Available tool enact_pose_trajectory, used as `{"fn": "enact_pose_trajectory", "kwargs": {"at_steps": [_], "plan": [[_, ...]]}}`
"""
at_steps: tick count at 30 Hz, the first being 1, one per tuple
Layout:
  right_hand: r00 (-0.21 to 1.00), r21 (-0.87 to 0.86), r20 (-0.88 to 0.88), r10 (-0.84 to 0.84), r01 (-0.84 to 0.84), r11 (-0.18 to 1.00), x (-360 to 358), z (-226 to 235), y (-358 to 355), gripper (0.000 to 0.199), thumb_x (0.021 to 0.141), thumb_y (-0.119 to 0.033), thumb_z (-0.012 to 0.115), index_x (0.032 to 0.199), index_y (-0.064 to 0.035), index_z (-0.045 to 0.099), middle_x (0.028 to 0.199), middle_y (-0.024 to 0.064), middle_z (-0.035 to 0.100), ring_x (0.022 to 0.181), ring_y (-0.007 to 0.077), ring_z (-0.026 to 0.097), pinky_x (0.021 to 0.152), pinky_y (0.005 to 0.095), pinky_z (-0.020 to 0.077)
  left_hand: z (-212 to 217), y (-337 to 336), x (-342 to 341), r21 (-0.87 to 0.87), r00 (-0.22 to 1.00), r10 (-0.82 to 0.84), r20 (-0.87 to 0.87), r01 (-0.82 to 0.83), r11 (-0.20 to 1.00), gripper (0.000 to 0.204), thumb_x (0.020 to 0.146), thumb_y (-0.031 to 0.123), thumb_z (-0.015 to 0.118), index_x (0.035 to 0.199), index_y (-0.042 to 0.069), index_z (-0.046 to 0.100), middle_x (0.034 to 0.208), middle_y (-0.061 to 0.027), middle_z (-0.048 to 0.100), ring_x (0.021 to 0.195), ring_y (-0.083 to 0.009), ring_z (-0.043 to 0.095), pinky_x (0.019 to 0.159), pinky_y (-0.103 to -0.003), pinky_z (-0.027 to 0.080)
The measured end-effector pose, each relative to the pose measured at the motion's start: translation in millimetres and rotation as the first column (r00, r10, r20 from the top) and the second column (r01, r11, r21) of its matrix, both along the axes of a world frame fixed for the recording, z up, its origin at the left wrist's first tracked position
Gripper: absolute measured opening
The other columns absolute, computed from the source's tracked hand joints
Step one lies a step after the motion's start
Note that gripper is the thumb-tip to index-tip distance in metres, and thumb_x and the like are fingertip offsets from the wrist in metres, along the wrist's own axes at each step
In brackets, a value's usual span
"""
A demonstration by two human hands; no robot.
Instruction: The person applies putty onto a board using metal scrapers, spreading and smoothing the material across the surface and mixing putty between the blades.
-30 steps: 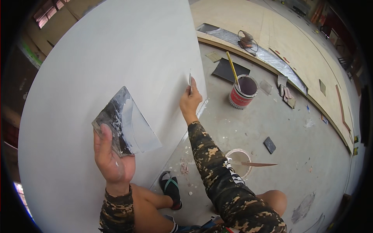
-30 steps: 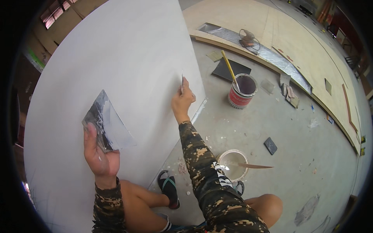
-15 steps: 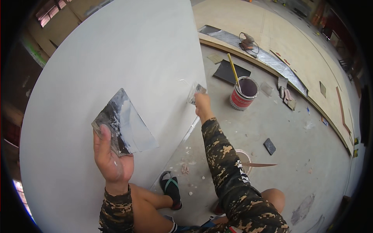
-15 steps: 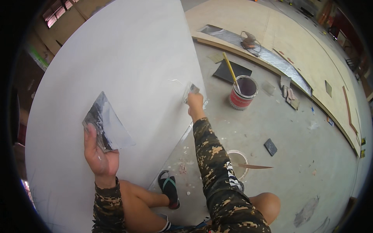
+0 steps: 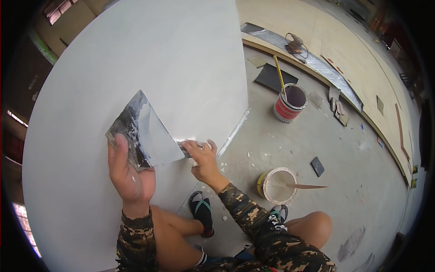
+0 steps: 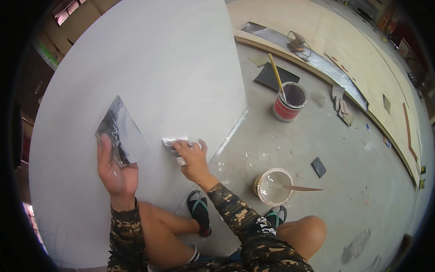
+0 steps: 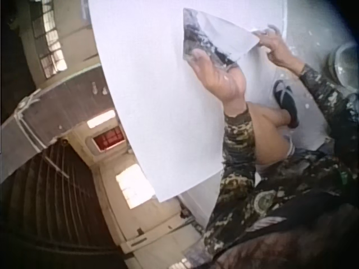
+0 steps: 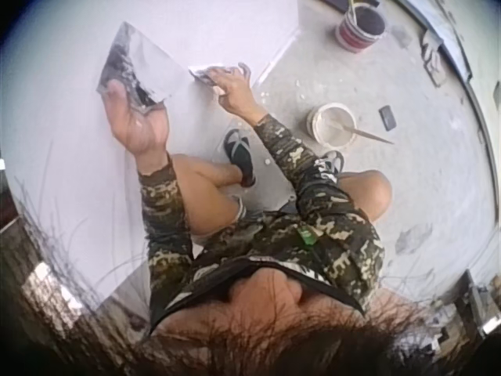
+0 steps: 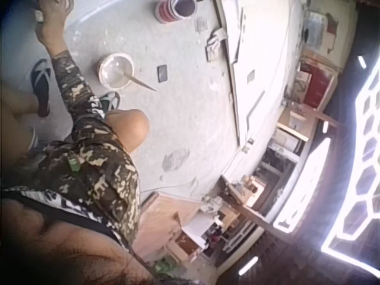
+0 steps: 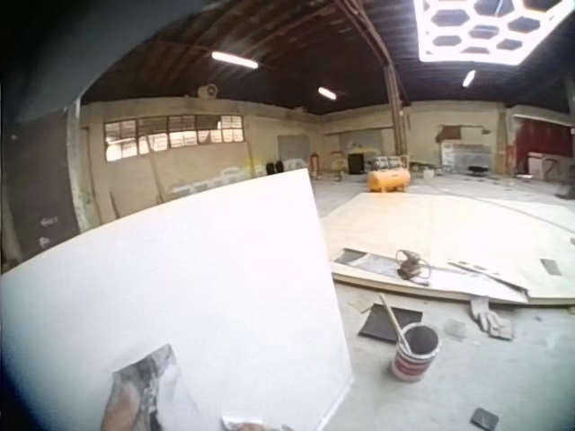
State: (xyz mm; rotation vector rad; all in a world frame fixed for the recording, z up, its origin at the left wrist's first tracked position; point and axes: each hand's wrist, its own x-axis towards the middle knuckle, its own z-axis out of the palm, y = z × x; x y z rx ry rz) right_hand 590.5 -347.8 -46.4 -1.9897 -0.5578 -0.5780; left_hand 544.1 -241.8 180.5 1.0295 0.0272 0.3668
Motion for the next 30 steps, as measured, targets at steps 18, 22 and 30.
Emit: {"fn": "enact_pose_trajectory", "kwargs": {"at_steps": [18, 22, 30], "plan": [[0.871, 0.248, -0.463, -0.166, 0.307, 0.919, 50.3, -74.3, -18.3, 0.043, 0.088, -0.006, 0.056, 0.131, -0.0059, 0.057, 0.111, 0.015, 0.067, 0.097, 0.0306, 0.064, 0.086, 0.0422, 0.0462, 4.5, -9.8, -7.1, -0.024, 0.999, -0.03, -0.03, 0.029, 0.999, 0.042, 0.102, 0.025, 0.048, 0.139, 0.008, 0.045, 0.133, -0.0037, 0.056, 0.123, -0.018, 0.053, 0.1, -0.038, 0.046], [0.669, 0.579, -0.739, 0.075, 0.574, 0.578, 139.3, -72.8, -81.4, 0.032, 0.093, -0.01, 0.055, 0.118, 0.0078, 0.062, 0.1, 0.0155, 0.07, 0.088, 0.0225, 0.065, 0.077, 0.0363, 0.0502, 0.4, -13.1, -5.6, -0.018, 0.995, -0.103, -0.005, 0.103, 0.995, 0.043, 0.102, 0.026, 0.048, 0.14, 0.008, 0.044, 0.134, -0.0041, 0.055, 0.124, -0.0183, 0.053, 0.101, -0.038, 0.045], [0.821, 0.336, -0.565, -0.087, 0.325, 0.884, 119.7, -2.9, -37.7, 0.03, 0.091, -0.009, 0.054, 0.118, 0.0011, 0.063, 0.085, 0.0146, 0.069, 0.073, 0.0253, 0.064, 0.069, 0.0352, 0.0489, 3.8, 1.7, -27.8, -0.019, 0.996, 0.079, -0.026, -0.08, 0.997, 0.041, 0.102, 0.027, 0.046, 0.139, 0.007, 0.047, 0.132, -0.003, 0.057, 0.122, -0.0178, 0.054, 0.099, -0.037, 0.046]]}}
